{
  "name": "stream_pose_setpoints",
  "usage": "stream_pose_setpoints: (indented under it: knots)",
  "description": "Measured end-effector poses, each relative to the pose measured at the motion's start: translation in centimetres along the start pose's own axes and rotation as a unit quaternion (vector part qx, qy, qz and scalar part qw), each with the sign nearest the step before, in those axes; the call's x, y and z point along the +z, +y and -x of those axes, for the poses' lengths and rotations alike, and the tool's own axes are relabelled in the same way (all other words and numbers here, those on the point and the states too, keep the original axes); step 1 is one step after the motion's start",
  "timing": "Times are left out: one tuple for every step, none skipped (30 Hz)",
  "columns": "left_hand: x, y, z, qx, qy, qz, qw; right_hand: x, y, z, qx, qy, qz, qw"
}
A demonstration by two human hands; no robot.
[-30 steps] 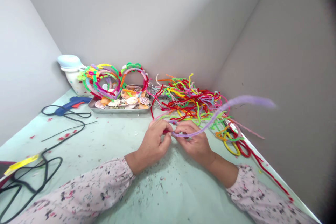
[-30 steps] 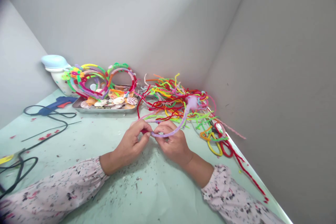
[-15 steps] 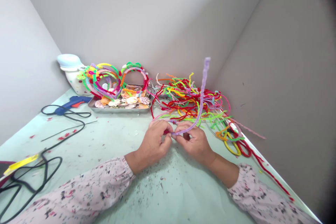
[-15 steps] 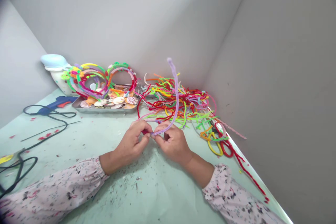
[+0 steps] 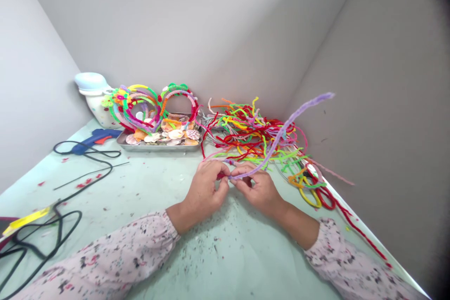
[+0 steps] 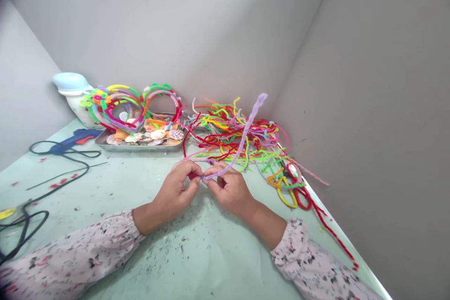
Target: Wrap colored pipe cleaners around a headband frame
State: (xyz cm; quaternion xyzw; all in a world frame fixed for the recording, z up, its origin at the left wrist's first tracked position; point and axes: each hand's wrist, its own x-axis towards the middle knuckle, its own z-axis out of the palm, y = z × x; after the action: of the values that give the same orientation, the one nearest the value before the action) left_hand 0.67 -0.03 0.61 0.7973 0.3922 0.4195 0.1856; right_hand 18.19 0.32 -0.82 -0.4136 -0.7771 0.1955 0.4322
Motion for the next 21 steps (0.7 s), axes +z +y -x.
stream_pose_setpoints:
  knots:
    - [0.01,0.01,-0.03,-0.001,0.000,0.000,1.000,0.01,0.03,0.06,0.004,0.002,-0.004,1.000]
    - [0.02,0.02,-0.05,-0.002,0.000,0.000,1.000,0.02,0.04,0.11,0.007,0.005,-0.008,1.000]
    - [0.03,0.02,-0.07,-0.003,0.000,-0.001,1.000,0.00,0.02,0.15,0.010,0.008,-0.009,1.000]
    - [0.05,0.02,-0.07,-0.002,0.000,-0.002,1.000,-0.02,-0.03,0.18,0.012,0.009,-0.010,1.000]
    - [0.07,0.03,-0.06,-0.001,0.000,-0.004,1.000,-0.07,-0.10,0.19,0.014,0.008,-0.009,1.000]
    - [0.08,0.03,-0.03,0.000,0.000,-0.005,1.000,-0.12,-0.19,0.18,0.016,0.004,-0.006,1.000]
    - [0.10,0.04,0.01,0.002,0.000,-0.006,1.000,-0.18,-0.28,0.15,0.017,-0.002,-0.002,1.000]
    - [0.11,0.05,0.05,0.004,-0.001,-0.007,1.000,-0.24,-0.37,0.12,0.017,-0.007,0.001,1.000]
    - [0.12,0.07,0.08,0.006,-0.001,-0.008,1.000,-0.29,-0.45,0.07,0.016,-0.009,0.003,1.000]
    - [0.13,0.08,0.11,0.007,-0.002,-0.009,1.000,-0.33,-0.52,0.03,0.016,-0.009,0.002,1.000]
    - [0.14,0.09,0.13,0.007,-0.002,-0.009,1.000,-0.36,-0.57,-0.02,0.015,-0.008,0.001,1.000]
    - [0.15,0.09,0.13,0.007,-0.003,-0.010,1.000,-0.37,-0.60,-0.07,0.015,-0.007,-0.001,1.000]
    - [0.17,0.07,0.13,0.007,-0.004,-0.010,1.000,-0.38,-0.63,-0.11,0.016,-0.006,-0.005,1.000]
    - [0.19,0.04,0.11,0.007,-0.005,-0.010,1.000,-0.37,-0.66,-0.16,0.017,-0.006,-0.009,1.000]
    - [0.21,0.00,0.10,0.007,-0.007,-0.010,1.000,-0.37,-0.68,-0.20,0.017,-0.007,-0.014,1.000]
    - [0.23,-0.05,0.09,0.008,-0.009,-0.010,1.000,-0.36,-0.69,-0.23,0.018,-0.010,-0.019,1.000]
    - [0.25,-0.09,0.08,0.009,-0.011,-0.011,1.000,-0.35,-0.70,-0.25,0.018,-0.013,-0.026,0.999]
    - [0.27,-0.12,0.08,0.012,-0.013,-0.013,1.000,-0.34,-0.70,-0.27,0.018,-0.016,-0.034,0.999]
    - [0.29,-0.14,0.09,0.014,-0.014,-0.015,1.000,-0.32,-0.69,-0.27,0.019,-0.018,-0.041,0.999]
    - [0.31,-0.14,0.10,0.017,-0.015,-0.017,1.000,-0.31,-0.67,-0.27,0.021,-0.019,-0.046,0.999]
    - [0.33,-0.13,0.12,0.019,-0.014,-0.021,1.000,-0.30,-0.64,-0.27,0.024,-0.020,-0.050,0.998]
